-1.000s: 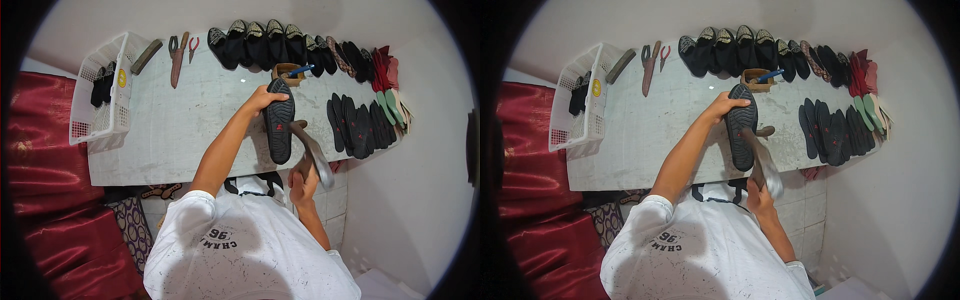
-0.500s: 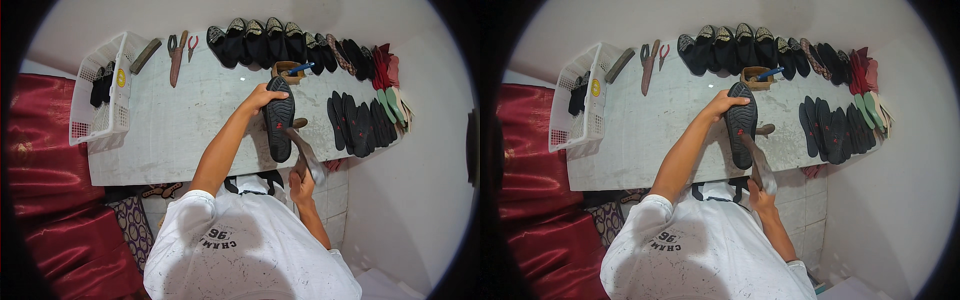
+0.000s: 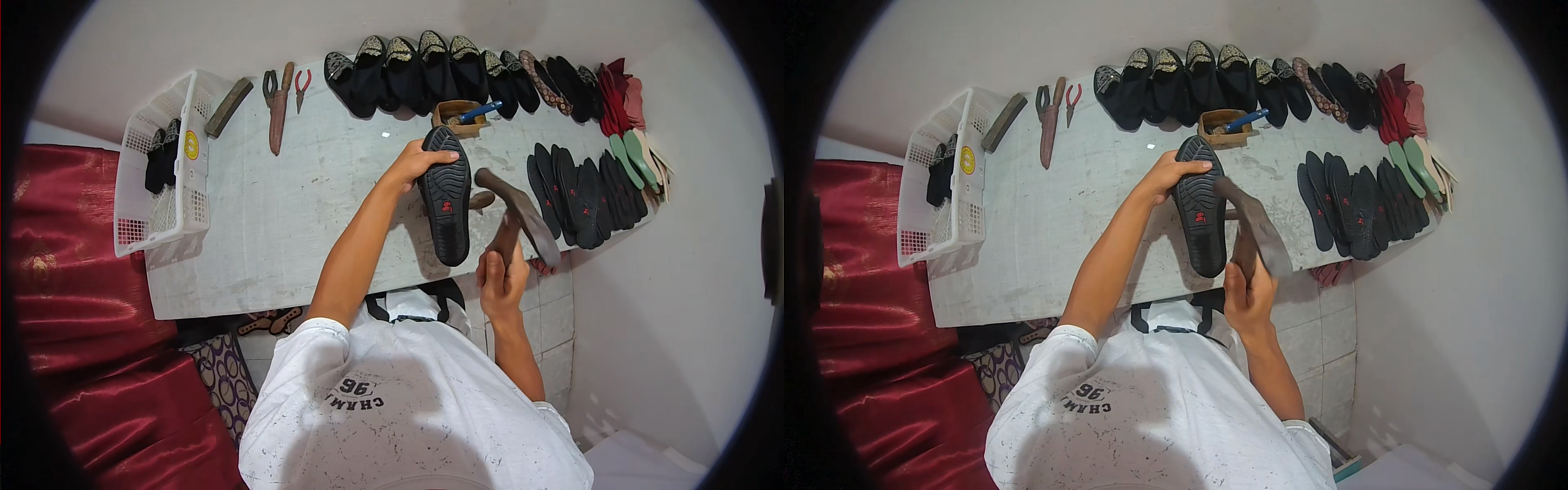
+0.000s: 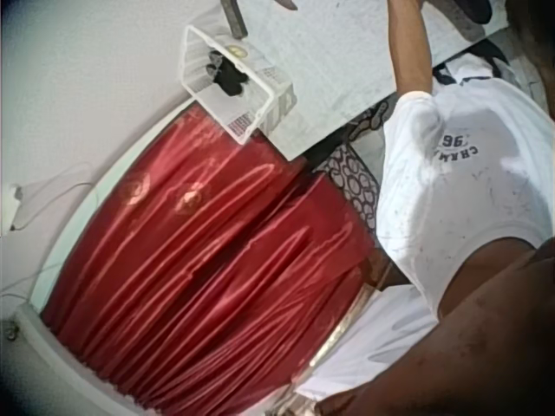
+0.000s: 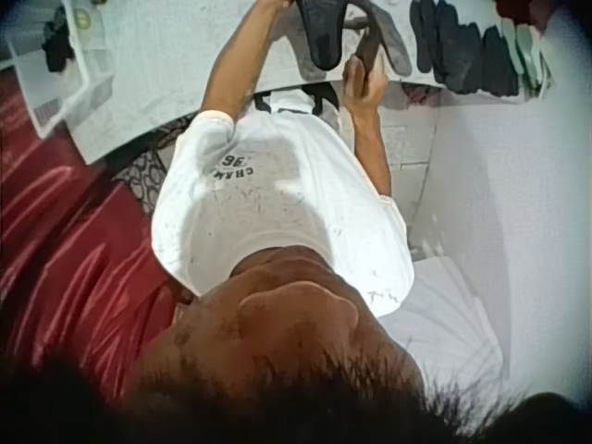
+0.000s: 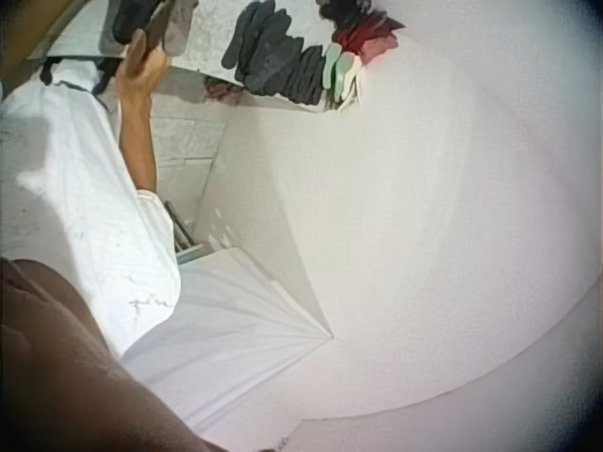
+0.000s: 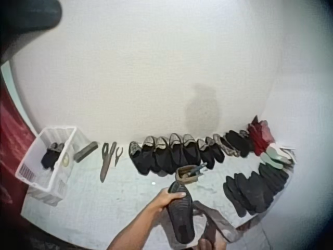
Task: Applying adhesive or finish to shoe soles and components using a brush and hammer.
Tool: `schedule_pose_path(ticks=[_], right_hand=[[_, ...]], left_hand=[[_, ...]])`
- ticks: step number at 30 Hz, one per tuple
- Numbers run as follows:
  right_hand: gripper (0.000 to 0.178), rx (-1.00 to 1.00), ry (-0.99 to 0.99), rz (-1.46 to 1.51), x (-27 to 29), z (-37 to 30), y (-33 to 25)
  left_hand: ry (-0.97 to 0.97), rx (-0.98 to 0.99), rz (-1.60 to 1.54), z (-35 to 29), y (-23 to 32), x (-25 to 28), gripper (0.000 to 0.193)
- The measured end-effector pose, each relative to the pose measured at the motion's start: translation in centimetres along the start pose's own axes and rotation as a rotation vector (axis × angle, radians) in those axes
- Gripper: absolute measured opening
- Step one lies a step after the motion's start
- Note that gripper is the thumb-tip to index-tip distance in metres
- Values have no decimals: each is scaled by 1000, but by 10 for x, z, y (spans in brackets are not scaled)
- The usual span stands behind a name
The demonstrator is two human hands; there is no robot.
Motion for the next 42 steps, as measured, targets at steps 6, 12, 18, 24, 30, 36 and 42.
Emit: schedule_pose_path(ticks=[6, 12, 18, 24, 30, 36, 42], right_hand=[[30, -178, -84, -294, -17, -1, 54], [29, -235, -72, -100, -3, 11, 38], [34, 181, 80, -222, -7, 15, 9], [34, -263, -60, -260, -10, 20, 44], [25, -180, 15, -78, 4, 24, 17], [27, -190, -68, -349, -15, 24, 42], [31, -277, -77, -241, -13, 26, 51]], left_hand=[[5, -3, 0, 0, -2, -1, 35], [15, -24, 2, 1, -3, 2, 37], [-1, 29, 2, 2, 1, 0, 37], [-3, 6, 3, 1, 1, -1, 33], [3, -1, 17, -1, 0, 1, 30], [4, 15, 28, -2, 5, -4, 32], [66, -31, 92, -5, 4, -4, 39]])
Point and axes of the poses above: each hand's wrist, its own z-axis towards the middle knuckle, its own x-axis out of the back of the hand, y = z × x, the point moved 4 cm from there along z, towards the middle knuckle, and after that the axes turned 11 degrees about -y, right-handed, at the moved point
